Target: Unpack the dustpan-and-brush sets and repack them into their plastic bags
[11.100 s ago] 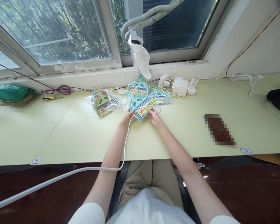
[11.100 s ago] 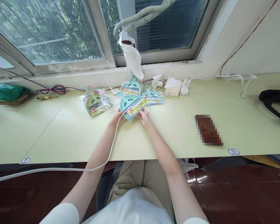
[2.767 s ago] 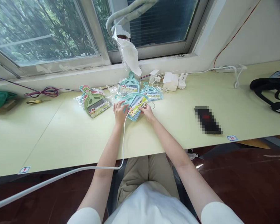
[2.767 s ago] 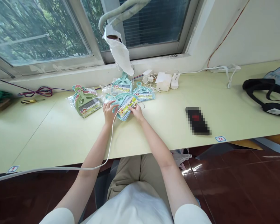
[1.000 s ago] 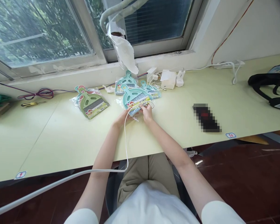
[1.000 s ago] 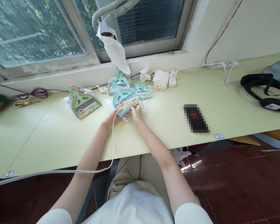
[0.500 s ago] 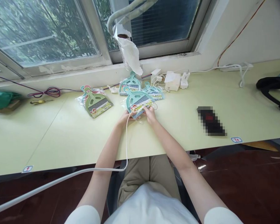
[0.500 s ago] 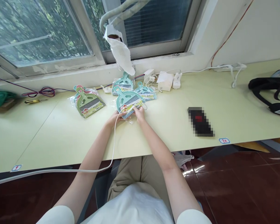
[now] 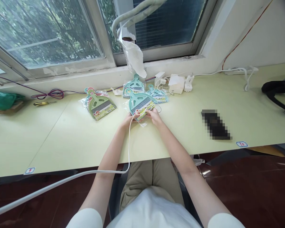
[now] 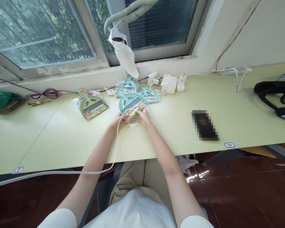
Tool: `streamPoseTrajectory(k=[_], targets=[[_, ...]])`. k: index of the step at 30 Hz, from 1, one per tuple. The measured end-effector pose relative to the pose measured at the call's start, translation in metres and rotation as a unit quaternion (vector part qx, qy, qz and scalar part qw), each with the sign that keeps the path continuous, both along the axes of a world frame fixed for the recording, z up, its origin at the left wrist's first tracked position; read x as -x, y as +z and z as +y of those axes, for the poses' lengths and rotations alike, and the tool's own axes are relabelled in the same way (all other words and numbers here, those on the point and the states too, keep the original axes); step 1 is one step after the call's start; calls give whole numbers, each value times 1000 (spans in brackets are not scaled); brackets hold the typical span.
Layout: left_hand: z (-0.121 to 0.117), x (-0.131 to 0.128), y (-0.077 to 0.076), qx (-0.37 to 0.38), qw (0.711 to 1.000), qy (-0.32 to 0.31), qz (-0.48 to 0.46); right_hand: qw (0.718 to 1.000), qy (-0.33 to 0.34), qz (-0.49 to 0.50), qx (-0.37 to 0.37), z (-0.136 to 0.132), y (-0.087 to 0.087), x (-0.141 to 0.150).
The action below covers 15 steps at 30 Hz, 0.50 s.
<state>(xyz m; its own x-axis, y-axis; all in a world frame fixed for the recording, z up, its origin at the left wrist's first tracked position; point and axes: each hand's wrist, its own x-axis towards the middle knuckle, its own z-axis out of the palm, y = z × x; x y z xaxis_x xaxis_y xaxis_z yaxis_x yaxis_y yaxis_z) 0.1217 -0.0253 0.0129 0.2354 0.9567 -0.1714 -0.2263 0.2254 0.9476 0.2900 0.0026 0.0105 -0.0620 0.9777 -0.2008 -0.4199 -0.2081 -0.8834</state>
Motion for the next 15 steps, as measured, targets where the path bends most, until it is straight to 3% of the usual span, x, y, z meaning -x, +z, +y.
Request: streamPoseTrajectory(k=[6,11,15], targets=[[-1,-1,2,7,1000,2,12,999,-32,14,24,-3,-3,4],[4,3,-1,23,1000,-1,22,1000,-4,12,21,1,-1,2],[6,18,7,-3,998,57,-27,998,11,-57,-19,5,6,-7]])
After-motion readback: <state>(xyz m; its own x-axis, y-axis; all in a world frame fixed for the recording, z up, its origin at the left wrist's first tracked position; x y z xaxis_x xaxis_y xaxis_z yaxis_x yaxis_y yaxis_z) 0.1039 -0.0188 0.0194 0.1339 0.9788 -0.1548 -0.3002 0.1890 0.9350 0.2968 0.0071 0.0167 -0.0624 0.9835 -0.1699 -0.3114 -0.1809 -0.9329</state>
